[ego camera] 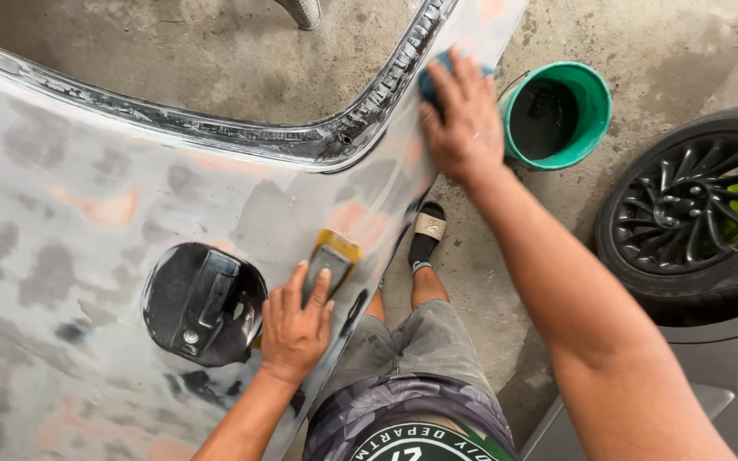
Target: The person sands the edge of a car door with a sanding block and wipes the surface with a blue cloth. They repeatedly dip the sanding block and cloth into a green bucket of water to clean them before continuing to sand and wipe the door's edge.
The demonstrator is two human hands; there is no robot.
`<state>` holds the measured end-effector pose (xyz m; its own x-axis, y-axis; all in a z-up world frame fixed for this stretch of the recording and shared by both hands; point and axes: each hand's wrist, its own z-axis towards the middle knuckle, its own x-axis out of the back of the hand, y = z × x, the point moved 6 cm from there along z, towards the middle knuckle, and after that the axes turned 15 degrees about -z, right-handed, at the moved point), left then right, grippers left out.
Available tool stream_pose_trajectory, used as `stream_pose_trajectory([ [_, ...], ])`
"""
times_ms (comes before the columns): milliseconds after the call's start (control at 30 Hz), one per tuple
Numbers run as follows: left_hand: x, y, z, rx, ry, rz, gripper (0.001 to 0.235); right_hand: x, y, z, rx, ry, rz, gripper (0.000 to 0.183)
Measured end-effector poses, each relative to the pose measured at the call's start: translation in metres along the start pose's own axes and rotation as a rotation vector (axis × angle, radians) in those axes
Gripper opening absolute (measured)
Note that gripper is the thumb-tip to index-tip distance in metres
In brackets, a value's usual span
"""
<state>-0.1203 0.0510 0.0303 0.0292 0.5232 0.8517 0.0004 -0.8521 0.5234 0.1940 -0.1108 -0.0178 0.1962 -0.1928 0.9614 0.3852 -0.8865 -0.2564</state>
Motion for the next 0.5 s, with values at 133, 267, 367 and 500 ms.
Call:
stream_pose_trajectory([
  [133, 0.013, -0.008, -0.001, 0.135, 0.151, -0.046, 0.057, -0.026, -0.07, -0.076, 0.219, 0.07, -0.027, 0.051],
  [267, 0.038, -0.02, 0.007, 0.196, 0.383, -0.223, 0.058, -0.045, -0.149, -0.174, 0.552, 0.073, 0.095, 0.062],
  [367, 0.045, -0.028, 0.014, 0.181, 0.394, -0.225, 0.057, -0.054, -0.168, -0.199, 0.704, -0.151, 0.14, 0.063],
  [500, 0.048, -0.037, 0.013, 0.209, 0.326, -0.197, 0.06, -0.046, -0.127, -0.151, 0.682, -0.217, 0.064, 0.071],
])
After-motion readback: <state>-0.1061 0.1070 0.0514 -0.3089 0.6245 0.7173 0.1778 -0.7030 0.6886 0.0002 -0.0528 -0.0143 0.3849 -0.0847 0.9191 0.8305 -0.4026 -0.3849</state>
